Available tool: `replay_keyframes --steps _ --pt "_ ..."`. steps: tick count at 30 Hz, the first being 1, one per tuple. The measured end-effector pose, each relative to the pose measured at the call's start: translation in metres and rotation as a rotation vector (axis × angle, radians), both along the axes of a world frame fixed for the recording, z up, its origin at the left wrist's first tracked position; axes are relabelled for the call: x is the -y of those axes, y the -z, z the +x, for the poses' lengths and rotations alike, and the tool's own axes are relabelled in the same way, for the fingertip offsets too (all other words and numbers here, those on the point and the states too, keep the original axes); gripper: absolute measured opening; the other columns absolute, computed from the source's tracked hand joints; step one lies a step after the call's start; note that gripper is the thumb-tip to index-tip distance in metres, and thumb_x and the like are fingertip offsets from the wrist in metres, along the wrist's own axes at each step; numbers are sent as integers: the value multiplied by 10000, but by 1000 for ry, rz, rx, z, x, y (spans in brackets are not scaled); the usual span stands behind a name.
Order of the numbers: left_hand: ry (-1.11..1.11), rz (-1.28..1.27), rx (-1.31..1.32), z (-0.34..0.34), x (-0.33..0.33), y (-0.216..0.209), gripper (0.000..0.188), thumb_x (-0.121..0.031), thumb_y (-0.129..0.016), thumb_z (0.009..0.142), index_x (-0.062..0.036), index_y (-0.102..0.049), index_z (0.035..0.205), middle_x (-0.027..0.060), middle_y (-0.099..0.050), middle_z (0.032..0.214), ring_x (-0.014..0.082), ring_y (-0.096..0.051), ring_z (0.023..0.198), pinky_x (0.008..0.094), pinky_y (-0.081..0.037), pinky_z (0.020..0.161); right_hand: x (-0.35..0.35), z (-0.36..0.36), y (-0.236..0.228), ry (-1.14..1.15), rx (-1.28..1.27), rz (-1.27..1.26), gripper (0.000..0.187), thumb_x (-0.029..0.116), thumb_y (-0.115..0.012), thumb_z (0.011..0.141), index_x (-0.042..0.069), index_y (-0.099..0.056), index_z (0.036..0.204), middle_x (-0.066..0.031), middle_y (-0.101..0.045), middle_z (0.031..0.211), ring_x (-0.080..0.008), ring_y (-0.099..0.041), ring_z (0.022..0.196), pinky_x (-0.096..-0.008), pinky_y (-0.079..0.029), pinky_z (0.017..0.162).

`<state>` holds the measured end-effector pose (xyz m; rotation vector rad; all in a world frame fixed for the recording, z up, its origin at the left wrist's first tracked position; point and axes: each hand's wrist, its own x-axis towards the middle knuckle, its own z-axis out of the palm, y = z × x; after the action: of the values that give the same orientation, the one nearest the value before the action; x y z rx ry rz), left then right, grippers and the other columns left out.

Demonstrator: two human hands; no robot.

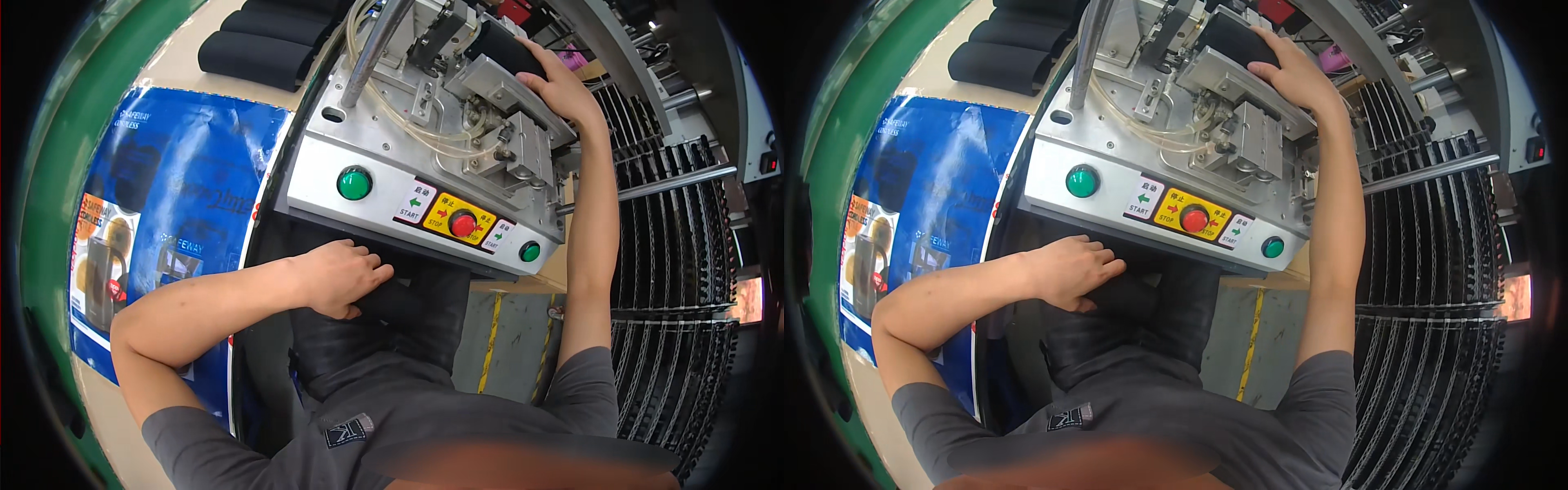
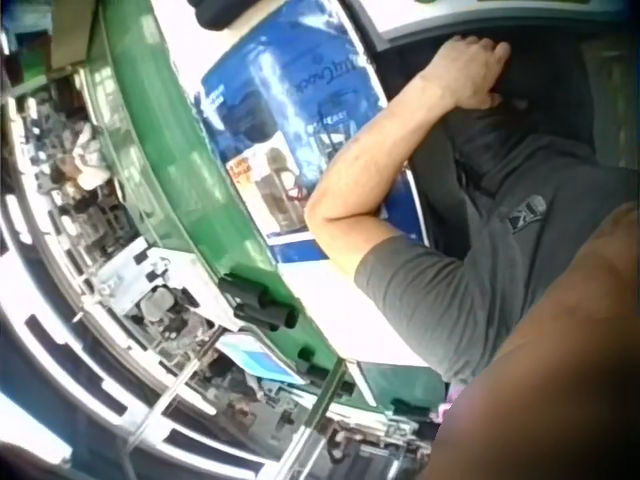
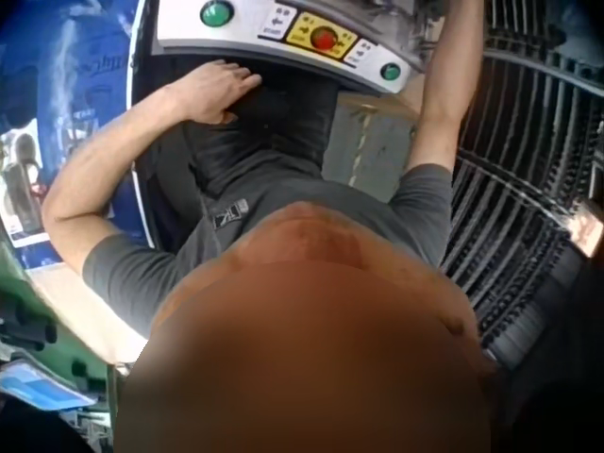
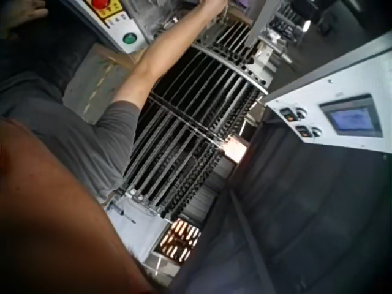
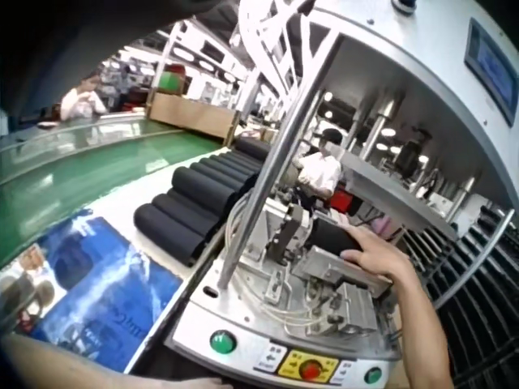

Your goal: Operating a pneumatic press machine to process or assemble cylindrical components.

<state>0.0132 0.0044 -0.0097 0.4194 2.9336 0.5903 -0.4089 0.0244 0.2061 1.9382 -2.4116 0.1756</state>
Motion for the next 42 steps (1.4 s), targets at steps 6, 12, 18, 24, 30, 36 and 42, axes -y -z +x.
replay_keyframes --steps 6,12,18,24,30,36,42 --pt "2 -16 12 1 0 2 639 -336 -931 819 -13 -641 1287 168 -747 1169 370 -737 1097 469 -580 1038 4 -12 -4 8 135 51 744 179 -739 1005 174 -482 1703 -158 -657 1569 -316 -654 1349 -430 -481 1157" --pt "5 -24 60 0 3 -1 647 -339 -933 820 -12 -641 1296 170 -750 1176 368 -737 1106 470 -580 1043 -1 -3 -1 -13 106 -8 715 193 -768 985 183 -553 1667 -166 -691 1516 -311 -674 1293 -417 -502 1093" --pt "8 -14 6 4 4 4 644 -336 -929 805 -10 -654 1288 161 -767 1148 373 -759 1088 459 -592 1017 5 2 -14 24 238 105 727 151 -749 977 201 -558 1676 -124 -718 1498 -277 -674 1275 -396 -491 1112" --pt "25 -15 29 2 3 2 646 -335 -930 813 -7 -651 1295 169 -760 1171 374 -745 1109 464 -584 1035 3 0 -10 0 191 57 700 220 -775 974 170 -588 1647 -131 -732 1488 -308 -709 1252 -406 -516 1090" --pt "12 12 29 2 3 4 659 -325 -922 826 -2 -641 1328 167 -762 1166 376 -747 1108 462 -585 1034 3 5 1 -36 103 5 667 204 -719 1013 168 -572 1662 -123 -718 1506 -278 -689 1249 -392 -497 1100" --pt "35 23 14 -4 0 2 657 -317 -914 834 0 -638 1338 166 -764 1155 374 -751 1102 465 -587 1029 6 -5 -3 25 221 40 654 216 -698 1036 128 -554 1668 -131 -685 1555 -278 -662 1296 -399 -469 1143" --pt "18 59 23 -6 3 5 649 -311 -910 836 0 -640 1337 169 -764 1156 369 -754 1093 465 -588 1028 1 -5 8 -51 145 -42 687 268 -750 1007 135 -567 1656 -129 -679 1576 -300 -670 1355 -407 -469 1181"
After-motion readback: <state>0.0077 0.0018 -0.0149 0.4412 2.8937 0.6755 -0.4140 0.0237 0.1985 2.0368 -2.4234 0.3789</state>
